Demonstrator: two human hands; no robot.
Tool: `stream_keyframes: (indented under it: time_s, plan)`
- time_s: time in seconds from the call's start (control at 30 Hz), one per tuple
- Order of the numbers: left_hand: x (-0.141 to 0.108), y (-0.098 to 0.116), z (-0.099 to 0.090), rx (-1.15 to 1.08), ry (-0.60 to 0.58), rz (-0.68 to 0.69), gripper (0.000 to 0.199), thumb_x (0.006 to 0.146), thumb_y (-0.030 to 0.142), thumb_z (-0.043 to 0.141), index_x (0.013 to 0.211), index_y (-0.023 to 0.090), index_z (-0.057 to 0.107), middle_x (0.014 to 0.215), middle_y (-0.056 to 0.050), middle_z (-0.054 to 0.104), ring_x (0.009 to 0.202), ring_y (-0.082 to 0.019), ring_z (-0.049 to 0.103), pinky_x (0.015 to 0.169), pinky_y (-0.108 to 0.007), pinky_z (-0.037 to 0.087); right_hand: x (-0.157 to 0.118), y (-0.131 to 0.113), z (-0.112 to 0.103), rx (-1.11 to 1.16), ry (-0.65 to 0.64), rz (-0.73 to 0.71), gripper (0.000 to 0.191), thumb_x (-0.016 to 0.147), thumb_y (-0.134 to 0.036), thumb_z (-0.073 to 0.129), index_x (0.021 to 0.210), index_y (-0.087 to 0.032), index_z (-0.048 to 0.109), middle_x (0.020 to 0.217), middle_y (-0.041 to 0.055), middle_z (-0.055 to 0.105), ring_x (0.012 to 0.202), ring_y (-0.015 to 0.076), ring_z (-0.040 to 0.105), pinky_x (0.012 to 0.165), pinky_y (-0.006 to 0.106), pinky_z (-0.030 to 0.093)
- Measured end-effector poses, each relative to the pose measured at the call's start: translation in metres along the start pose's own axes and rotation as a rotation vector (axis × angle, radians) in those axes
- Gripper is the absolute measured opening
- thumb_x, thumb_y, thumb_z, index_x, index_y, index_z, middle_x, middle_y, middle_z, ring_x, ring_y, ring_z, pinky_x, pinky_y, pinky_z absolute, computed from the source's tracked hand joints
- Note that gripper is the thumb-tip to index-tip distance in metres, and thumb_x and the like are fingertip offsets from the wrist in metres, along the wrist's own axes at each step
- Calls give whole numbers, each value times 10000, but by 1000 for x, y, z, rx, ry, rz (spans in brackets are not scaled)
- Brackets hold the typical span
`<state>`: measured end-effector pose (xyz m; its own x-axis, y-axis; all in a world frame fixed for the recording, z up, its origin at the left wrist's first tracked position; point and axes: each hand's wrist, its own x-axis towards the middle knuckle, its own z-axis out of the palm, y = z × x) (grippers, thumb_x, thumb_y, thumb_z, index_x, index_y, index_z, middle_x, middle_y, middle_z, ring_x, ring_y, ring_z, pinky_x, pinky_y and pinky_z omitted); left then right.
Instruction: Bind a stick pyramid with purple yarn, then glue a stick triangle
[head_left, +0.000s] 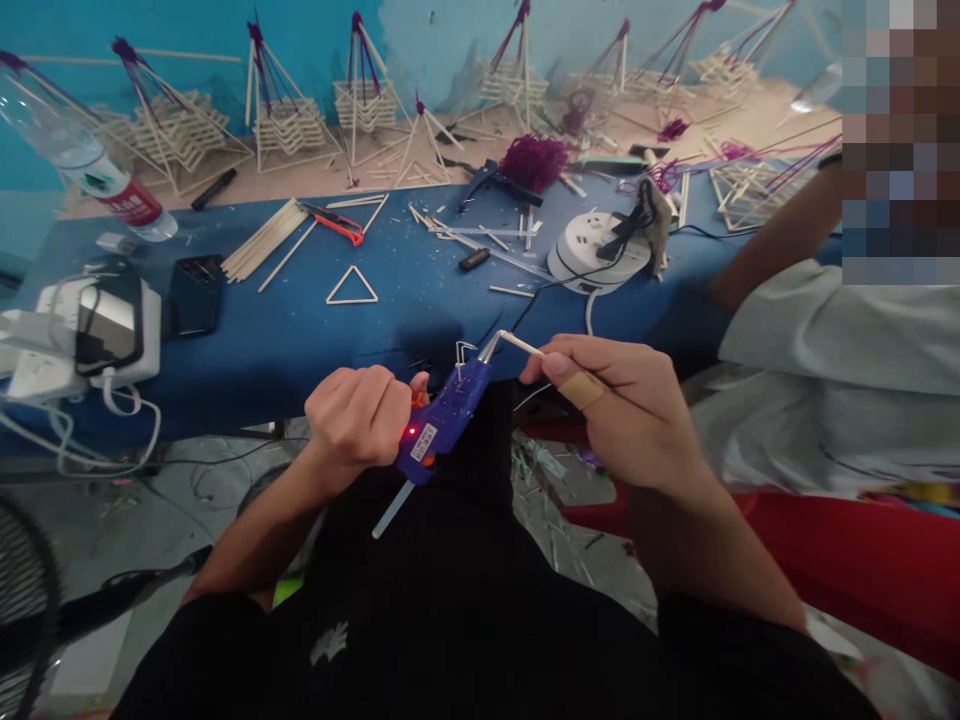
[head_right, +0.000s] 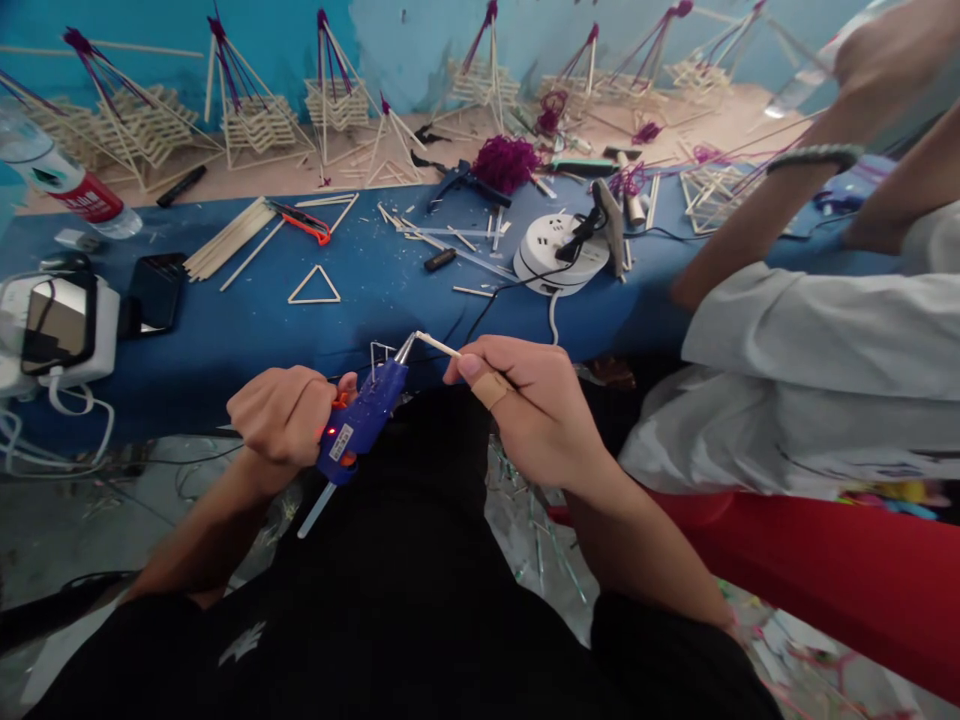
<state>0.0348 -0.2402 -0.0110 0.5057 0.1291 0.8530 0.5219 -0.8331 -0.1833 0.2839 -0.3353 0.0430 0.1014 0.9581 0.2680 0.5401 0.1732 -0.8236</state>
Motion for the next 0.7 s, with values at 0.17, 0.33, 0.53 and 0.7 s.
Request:
stream_keyframes:
  time_s: [0.17,0.33,0.53,0.7]
  plan:
    - [0,0,0,-7,-11,10,507,1025,208,711,620,242,408,551,32,437,519,-138,367,497,-357,265,0,5,-1,95,-38,90,384,1082,-458,620,804,-251,786,649,-3,574,584,138,453,554,329,335]
    - [1,1,0,-16,-24,20,501,1022,201,706,609,241,425,542,25,456,510,-137,369,484,-364,269,0,8,-2,131,-67,122,412,1081,-515,625,808,-250,784,646,-11,540,587,134,425,568,329,319]
    - [0,1,2,-6,-17,24,497,1024,199,691,612,244,417,543,28,440,511,-139,362,488,-361,264,-2,12,-2,205,-121,209,424,1085,-504,620,790,-238,768,608,-27,455,576,126,363,560,336,249]
    - [-1,0,4,-8,-12,15,500,1029,211,694,618,241,411,549,33,429,519,-139,357,503,-358,258,-1,10,1,181,-96,167,411,1086,-498,612,818,-236,781,641,-17,513,601,131,400,583,334,294]
